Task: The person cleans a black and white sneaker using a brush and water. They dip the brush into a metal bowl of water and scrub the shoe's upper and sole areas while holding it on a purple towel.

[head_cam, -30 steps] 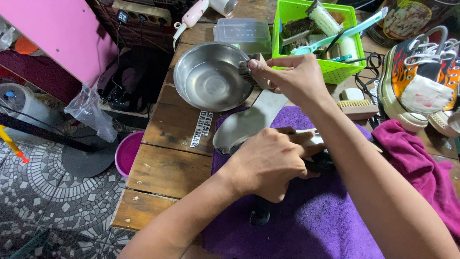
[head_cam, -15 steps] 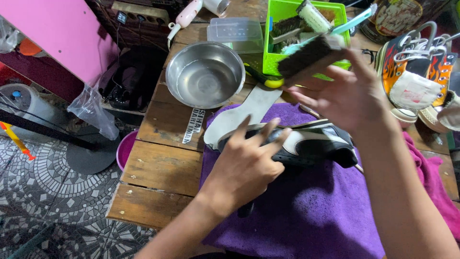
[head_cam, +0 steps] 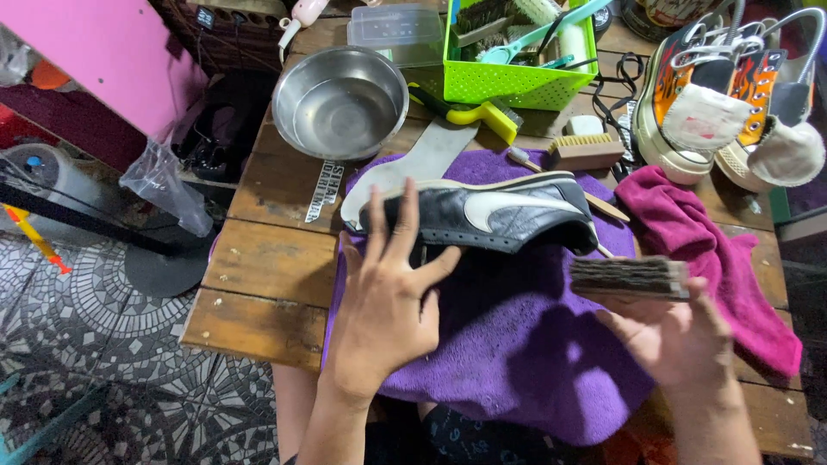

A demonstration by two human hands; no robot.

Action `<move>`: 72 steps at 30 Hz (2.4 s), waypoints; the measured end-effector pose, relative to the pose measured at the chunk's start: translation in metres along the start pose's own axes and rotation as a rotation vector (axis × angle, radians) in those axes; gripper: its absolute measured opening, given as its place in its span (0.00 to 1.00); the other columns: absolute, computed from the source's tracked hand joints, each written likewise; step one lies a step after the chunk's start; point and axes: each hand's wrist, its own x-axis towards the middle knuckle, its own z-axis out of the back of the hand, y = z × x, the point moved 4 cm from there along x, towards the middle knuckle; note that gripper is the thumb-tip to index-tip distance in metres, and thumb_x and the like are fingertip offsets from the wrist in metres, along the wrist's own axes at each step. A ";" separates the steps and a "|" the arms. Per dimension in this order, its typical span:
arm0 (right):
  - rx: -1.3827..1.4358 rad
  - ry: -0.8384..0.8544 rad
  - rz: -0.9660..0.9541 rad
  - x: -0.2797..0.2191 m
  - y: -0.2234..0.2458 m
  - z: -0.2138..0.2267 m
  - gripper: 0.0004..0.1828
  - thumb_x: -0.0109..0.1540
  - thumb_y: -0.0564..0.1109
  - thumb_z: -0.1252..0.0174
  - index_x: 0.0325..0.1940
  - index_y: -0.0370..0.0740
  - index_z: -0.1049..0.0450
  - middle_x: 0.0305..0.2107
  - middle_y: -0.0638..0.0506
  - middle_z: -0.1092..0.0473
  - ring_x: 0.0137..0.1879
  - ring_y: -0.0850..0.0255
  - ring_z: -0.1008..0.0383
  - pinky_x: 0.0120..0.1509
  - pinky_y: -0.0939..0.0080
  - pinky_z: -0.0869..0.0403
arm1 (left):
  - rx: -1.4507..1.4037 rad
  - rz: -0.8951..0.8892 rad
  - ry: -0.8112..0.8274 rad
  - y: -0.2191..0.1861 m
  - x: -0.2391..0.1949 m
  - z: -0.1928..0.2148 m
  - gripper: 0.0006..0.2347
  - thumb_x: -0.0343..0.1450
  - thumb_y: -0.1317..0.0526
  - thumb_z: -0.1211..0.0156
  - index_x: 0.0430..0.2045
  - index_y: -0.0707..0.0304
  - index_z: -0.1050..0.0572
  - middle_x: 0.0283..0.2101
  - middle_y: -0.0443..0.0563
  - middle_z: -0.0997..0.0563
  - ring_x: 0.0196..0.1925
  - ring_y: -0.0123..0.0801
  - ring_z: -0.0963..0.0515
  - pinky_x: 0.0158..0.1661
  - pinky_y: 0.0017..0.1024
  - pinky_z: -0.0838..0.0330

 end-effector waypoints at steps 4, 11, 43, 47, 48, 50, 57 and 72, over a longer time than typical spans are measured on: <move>0.243 0.563 0.229 0.022 -0.036 0.012 0.40 0.70 0.53 0.31 0.78 0.23 0.30 0.64 0.24 0.23 0.72 0.27 0.24 0.72 0.27 0.24 | -0.077 0.101 -0.150 0.007 -0.028 -0.010 0.26 0.64 0.69 0.34 0.59 0.44 0.13 0.86 0.70 0.56 0.85 0.87 0.53 0.64 0.89 0.39; -0.505 0.299 0.707 0.005 -0.038 -0.013 0.49 0.42 0.29 0.17 0.68 0.31 0.22 0.70 0.33 0.26 0.74 0.47 0.25 0.68 0.42 0.18 | -0.404 -0.014 -0.423 0.043 -0.043 -0.037 0.30 0.68 0.64 0.27 0.71 0.51 0.23 0.86 0.72 0.43 0.85 0.73 0.40 0.79 0.62 0.40; -0.772 0.321 0.924 -0.023 -0.028 -0.050 0.70 0.47 0.39 0.15 0.89 0.36 0.46 0.70 0.32 0.27 0.73 0.39 0.26 0.66 0.37 0.21 | -0.758 0.114 -0.475 0.071 -0.040 -0.045 0.33 0.75 0.64 0.25 0.78 0.67 0.33 0.66 0.74 0.18 0.70 0.59 0.19 0.67 0.49 0.22; -0.775 0.315 0.919 -0.019 -0.022 -0.053 0.71 0.46 0.40 0.14 0.88 0.33 0.45 0.69 0.34 0.26 0.74 0.40 0.25 0.65 0.41 0.20 | -0.820 0.126 -0.509 0.063 -0.036 -0.035 0.31 0.75 0.66 0.27 0.76 0.72 0.32 0.66 0.79 0.19 0.70 0.59 0.19 0.67 0.48 0.22; -0.776 0.309 0.912 -0.018 -0.023 -0.053 0.71 0.45 0.40 0.14 0.88 0.33 0.45 0.69 0.35 0.25 0.74 0.40 0.25 0.65 0.41 0.19 | -0.811 0.133 -0.513 0.063 -0.036 -0.035 0.31 0.75 0.65 0.27 0.76 0.72 0.32 0.66 0.81 0.19 0.70 0.61 0.19 0.67 0.48 0.22; -0.772 0.310 0.903 -0.016 -0.021 -0.053 0.72 0.45 0.40 0.14 0.88 0.33 0.45 0.69 0.35 0.25 0.74 0.42 0.25 0.65 0.43 0.19 | -0.817 0.140 -0.510 0.063 -0.033 -0.035 0.31 0.75 0.66 0.27 0.76 0.72 0.31 0.66 0.80 0.19 0.70 0.60 0.20 0.67 0.48 0.22; -0.782 0.314 0.912 -0.009 -0.022 -0.046 0.75 0.44 0.43 0.12 0.88 0.32 0.49 0.69 0.34 0.26 0.73 0.39 0.24 0.64 0.41 0.18 | -0.795 0.152 -0.472 0.064 -0.030 -0.044 0.32 0.75 0.67 0.30 0.77 0.75 0.33 0.69 0.81 0.22 0.72 0.60 0.22 0.67 0.49 0.24; -0.843 0.239 0.941 -0.036 -0.014 -0.056 0.74 0.53 0.49 0.20 0.89 0.28 0.62 0.73 0.26 0.31 0.78 0.46 0.32 0.75 0.47 0.17 | 0.214 -0.239 -0.448 0.021 -0.018 0.007 0.10 0.75 0.69 0.25 0.36 0.41 0.11 0.80 0.72 0.34 0.85 0.69 0.39 0.81 0.62 0.49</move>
